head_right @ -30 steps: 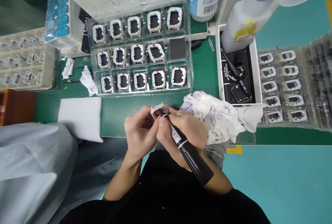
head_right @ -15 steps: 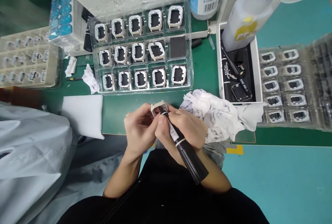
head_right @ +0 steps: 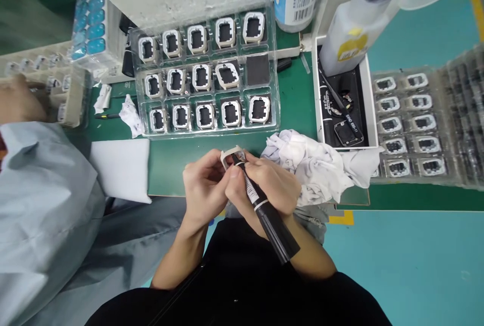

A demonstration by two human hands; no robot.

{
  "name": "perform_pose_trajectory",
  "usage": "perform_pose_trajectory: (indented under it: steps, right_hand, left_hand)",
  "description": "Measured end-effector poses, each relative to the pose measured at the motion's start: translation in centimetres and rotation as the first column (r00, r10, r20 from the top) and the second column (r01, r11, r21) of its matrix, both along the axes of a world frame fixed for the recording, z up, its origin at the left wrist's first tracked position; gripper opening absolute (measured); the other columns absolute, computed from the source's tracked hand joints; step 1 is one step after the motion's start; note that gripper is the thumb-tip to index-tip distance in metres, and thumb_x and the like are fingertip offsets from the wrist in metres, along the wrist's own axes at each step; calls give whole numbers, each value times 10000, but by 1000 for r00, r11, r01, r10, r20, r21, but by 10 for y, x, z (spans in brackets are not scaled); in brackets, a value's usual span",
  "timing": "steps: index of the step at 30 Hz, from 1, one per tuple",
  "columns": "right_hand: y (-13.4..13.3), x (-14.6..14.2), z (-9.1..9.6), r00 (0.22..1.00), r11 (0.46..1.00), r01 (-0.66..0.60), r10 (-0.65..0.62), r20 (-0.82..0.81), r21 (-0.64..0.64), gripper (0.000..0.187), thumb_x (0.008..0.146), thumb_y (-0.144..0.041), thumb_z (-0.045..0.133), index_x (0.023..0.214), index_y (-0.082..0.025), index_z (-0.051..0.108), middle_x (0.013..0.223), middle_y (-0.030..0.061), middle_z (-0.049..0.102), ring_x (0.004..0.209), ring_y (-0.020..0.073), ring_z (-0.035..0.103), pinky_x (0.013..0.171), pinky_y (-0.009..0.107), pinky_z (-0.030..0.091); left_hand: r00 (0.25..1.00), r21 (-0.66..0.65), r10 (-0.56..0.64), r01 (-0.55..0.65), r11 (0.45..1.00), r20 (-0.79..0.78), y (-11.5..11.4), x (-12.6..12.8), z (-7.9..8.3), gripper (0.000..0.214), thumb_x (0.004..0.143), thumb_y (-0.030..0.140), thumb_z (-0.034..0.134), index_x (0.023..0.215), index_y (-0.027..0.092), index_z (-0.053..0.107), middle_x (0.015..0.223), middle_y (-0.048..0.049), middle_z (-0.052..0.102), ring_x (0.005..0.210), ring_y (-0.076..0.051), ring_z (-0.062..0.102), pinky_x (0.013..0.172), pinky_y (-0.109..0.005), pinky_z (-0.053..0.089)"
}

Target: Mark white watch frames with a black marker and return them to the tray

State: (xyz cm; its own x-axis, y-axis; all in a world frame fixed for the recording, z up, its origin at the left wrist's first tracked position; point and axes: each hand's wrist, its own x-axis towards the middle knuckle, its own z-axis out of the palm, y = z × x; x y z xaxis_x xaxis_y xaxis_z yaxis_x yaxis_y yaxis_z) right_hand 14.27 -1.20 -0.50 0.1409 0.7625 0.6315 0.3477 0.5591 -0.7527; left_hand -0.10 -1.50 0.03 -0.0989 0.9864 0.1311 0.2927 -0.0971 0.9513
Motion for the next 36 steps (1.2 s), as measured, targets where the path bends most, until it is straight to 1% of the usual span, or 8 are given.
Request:
perform_pose_trajectory:
  steps: [5,8,11,18,24,31,34,36]
  right_hand:
    - [-3,-1,1,994,999,-27,25,-105,-21,191,991,-133,846,1121,-254,775,1013,34,916,926,295,930,813,359,823]
    - [-3,-2,3,995,999,-10,6,-98,-40,143,1020,-164,842,1104,-258,775,1017,33,915,914,286,929,798,352,820]
    - [-2,-2,4,998,999,3,-6,-70,-52,154,1023,-173,850,1104,-278,772,1031,20,916,894,283,927,782,367,823]
    - [-2,1,0,998,999,-25,23,-56,-44,217,990,-134,856,1138,-277,787,1001,13,905,876,280,922,786,369,818]
    - [-2,1,0,999,999,-11,9,-38,-52,217,995,-136,848,1134,-290,783,995,7,903,895,293,925,792,387,820]
    - [-1,0,1,998,999,-23,20,-54,-49,200,1011,-135,857,1128,-274,775,997,10,903,932,279,928,803,353,813]
    - [-1,0,1,998,999,-17,15,-54,-42,222,1003,-139,861,1149,-287,783,1010,2,907,915,281,927,789,365,819]
    - [-1,0,1,999,999,-1,-1,-45,-46,195,1014,-155,853,1133,-292,780,977,-7,901,870,280,923,770,375,824]
  left_hand:
    - [986,-107,-16,33,994,164,5,-2,5,344,996,458,902,829,219,719,659,21,713,539,-115,603,504,-231,508]
    - [972,-146,-36,71,987,231,7,-3,7,386,976,488,933,820,216,709,676,10,745,557,-127,665,522,-239,562]
    - [966,-138,-41,79,987,256,8,-2,6,376,978,451,940,817,216,694,672,18,748,555,-123,675,521,-231,568]
    - [978,-90,-58,77,993,199,4,-1,4,316,997,305,895,809,216,657,661,39,735,536,-92,632,506,-192,508]
    - [988,-78,-74,85,993,137,3,-3,2,322,1015,320,879,820,220,642,652,49,704,518,-81,566,484,-192,437]
    - [996,-10,-85,85,996,41,-1,-5,-3,293,1036,234,840,839,219,625,644,70,664,511,-65,490,485,-199,366]
    - [997,32,-57,58,998,-50,-3,-4,-3,281,1055,261,826,850,219,638,644,67,654,514,-73,469,499,-219,376]
    - [994,52,-65,69,996,-83,-3,-4,-3,268,1068,267,810,860,219,647,658,63,673,514,-74,486,505,-222,394]
